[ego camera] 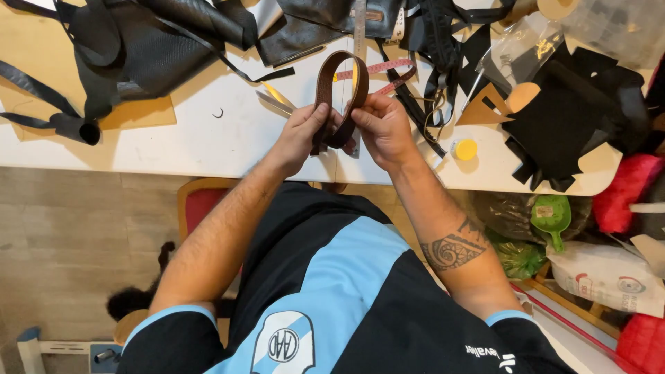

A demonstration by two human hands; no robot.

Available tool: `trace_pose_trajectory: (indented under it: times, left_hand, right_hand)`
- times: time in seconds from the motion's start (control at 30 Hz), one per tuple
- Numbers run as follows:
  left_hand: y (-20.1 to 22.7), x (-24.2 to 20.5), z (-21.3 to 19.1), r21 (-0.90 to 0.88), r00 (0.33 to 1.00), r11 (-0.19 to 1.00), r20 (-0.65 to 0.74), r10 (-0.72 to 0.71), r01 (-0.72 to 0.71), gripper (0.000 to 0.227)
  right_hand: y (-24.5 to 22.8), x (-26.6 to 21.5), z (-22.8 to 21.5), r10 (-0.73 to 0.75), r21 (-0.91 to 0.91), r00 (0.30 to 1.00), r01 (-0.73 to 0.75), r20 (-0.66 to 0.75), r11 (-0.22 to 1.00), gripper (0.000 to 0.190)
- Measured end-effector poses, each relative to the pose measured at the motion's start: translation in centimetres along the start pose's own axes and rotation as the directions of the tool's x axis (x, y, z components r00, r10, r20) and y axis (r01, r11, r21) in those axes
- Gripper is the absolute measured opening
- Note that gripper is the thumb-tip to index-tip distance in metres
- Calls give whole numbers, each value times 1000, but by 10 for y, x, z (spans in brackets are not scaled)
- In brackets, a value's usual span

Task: Cutting, measuring, and applying glue to leather strips for assembly in a workshop.

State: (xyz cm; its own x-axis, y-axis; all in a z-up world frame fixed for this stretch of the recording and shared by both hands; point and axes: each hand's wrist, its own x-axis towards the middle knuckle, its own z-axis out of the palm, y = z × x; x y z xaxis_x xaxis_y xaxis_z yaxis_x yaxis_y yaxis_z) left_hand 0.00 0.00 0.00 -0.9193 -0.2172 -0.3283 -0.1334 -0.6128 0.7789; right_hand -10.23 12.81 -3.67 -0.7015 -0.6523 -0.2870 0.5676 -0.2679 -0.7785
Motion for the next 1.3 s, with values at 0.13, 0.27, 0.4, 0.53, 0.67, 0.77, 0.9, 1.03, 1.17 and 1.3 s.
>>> trace_pose_trajectory:
  times: [0.13,0.27,0.4,0.53,0.67,0.77,0.9,1.03,1.17,1.3]
  left_hand:
    - [-24,2,-22,-83,994,994,88,-63,70,43]
    - [-37,6,-24,-193,987,972,115,-116,137,39]
    - [-43,7,-25,-173,986,976,125,-115,136,39]
    - [-53,12,-31,-142,989,982,98,-112,125,37]
    - [-44,11,-29,13,994,998,84,-63,62,38]
    - [-45,15,-38,323,992,938,74,105,-123,34]
    - [-26,6,-23,575,943,763,45,329,-294,35]
    - [-44,17,-36,555,929,772,1,370,-308,35]
    - [-44,20,-37,280,965,931,-50,256,-233,37]
    - [-36,16,-31,62,982,980,-8,191,-190,37]
  right_hand:
    - [-13,-5,15,19,-8,999,-19,-28,1000,15]
    - [-26,-13,29,51,11,998,-51,-48,999,16]
    - [6,6,-15,59,-40,998,-60,-24,997,21]
    - [1,-1,-2,10,-103,1000,-12,-28,995,25]
    - [-5,-16,13,-56,-165,998,49,-41,985,31]
    - [0,-15,4,-91,-174,995,83,-37,981,31]
    - [-4,-17,11,-99,-93,995,97,-17,991,32]
    - [18,-13,-15,-86,-45,996,87,10,995,31]
    - [16,-16,-13,-29,-52,999,30,21,998,31]
    - [13,-16,-7,12,-79,999,-9,34,997,31]
